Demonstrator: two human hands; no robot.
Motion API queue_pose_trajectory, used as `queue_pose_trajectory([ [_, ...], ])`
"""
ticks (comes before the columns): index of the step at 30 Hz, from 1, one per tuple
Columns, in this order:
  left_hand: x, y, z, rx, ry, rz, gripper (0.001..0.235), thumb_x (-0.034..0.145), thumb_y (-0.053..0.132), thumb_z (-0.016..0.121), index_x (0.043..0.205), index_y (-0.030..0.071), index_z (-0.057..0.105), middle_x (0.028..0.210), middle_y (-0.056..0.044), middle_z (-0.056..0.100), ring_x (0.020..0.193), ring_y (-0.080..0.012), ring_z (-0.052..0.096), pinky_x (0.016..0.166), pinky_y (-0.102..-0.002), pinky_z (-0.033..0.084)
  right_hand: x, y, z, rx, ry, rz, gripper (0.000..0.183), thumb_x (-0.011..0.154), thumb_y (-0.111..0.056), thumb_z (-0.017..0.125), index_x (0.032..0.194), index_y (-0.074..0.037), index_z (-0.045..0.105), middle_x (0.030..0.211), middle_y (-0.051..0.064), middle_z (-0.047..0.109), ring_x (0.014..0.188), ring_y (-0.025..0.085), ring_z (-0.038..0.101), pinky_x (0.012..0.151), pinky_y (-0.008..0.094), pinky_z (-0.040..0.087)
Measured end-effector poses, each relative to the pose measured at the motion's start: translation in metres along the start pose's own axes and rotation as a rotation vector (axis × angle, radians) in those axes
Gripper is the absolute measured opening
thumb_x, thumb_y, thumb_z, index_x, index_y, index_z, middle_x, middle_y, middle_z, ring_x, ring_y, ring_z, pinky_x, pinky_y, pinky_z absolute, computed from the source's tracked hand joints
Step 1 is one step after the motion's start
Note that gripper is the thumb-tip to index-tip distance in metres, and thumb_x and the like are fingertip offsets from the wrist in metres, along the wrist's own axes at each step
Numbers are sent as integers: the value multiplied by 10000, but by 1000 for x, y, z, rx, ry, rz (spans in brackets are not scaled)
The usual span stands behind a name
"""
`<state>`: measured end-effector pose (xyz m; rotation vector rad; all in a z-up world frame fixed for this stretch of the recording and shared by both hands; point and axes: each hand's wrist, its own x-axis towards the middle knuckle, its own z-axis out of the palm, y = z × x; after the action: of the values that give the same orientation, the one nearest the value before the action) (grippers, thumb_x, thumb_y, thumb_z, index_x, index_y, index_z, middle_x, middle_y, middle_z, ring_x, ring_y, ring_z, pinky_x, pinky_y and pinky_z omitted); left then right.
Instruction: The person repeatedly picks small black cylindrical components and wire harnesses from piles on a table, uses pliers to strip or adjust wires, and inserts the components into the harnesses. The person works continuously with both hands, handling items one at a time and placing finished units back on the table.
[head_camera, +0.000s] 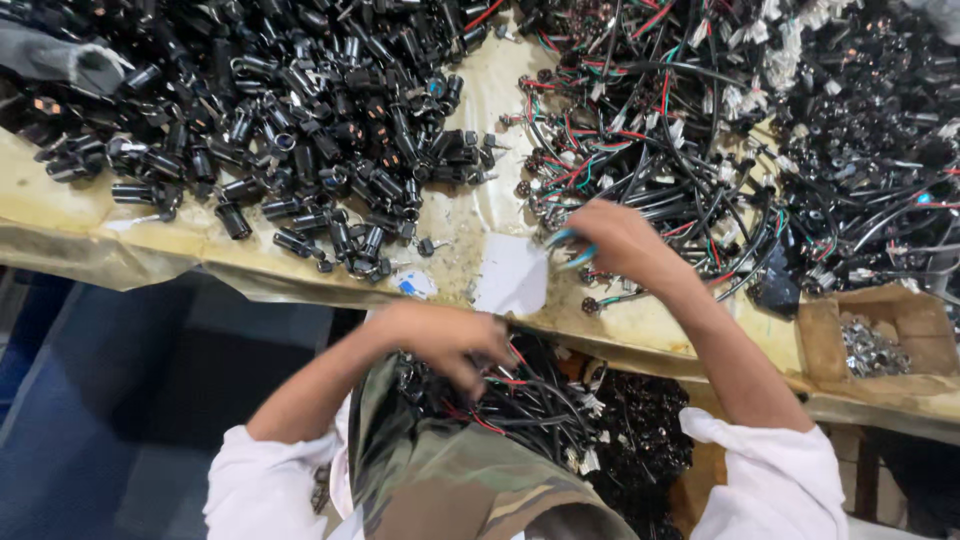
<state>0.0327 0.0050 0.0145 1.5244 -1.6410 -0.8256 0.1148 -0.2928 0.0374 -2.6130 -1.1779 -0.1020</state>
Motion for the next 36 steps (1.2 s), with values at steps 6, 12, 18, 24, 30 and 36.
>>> queue_pose_trajectory([
  [6,-2,-121,-84,885,1139,-586,113,830,79,664,924,24,693,1010,-163,660,1002,-364,619,855,-471,476,-8,-23,-17,590,428,388,443,775,-163,907,1037,-110,554,877,33,663,851,104,718,735,305,585],
  [12,-7,-154,-101,834,842,-931,244,728,286,753,849,74,740,952,-126,665,1003,-337,584,868,-491,414,16,-39,14,607,248,568,428,737,-171,955,985,-21,641,799,79,657,657,144,595,604,280,482],
  [18,-18,-79,-80,802,1248,-522,325,711,242,833,984,84,756,968,-116,652,963,-348,585,825,-453,427,-7,-76,8,1047,501,376,313,825,-107,856,899,-108,551,884,72,698,727,131,652,628,291,531],
  [24,-18,-8,-33,336,1458,-213,374,801,161,911,1122,94,732,1099,-89,688,1042,-250,683,893,-354,548,-18,-132,71,123,318,332,394,704,-249,900,865,-34,612,807,165,646,735,397,652,617,480,493],
  [30,-17,25,-2,253,1435,-171,447,743,137,925,1124,59,706,1119,-114,708,1037,-246,700,905,-350,558,-21,-124,83,231,152,447,296,806,-201,820,964,-46,623,912,149,648,824,390,661,678,495,510],
  [36,-2,18,23,-153,1380,49,378,897,102,831,1069,101,494,1109,-78,722,1022,-116,670,901,-282,543,-24,-116,92,160,48,517,459,705,-116,792,1101,-3,590,1078,202,562,909,442,623,730,526,504],
])
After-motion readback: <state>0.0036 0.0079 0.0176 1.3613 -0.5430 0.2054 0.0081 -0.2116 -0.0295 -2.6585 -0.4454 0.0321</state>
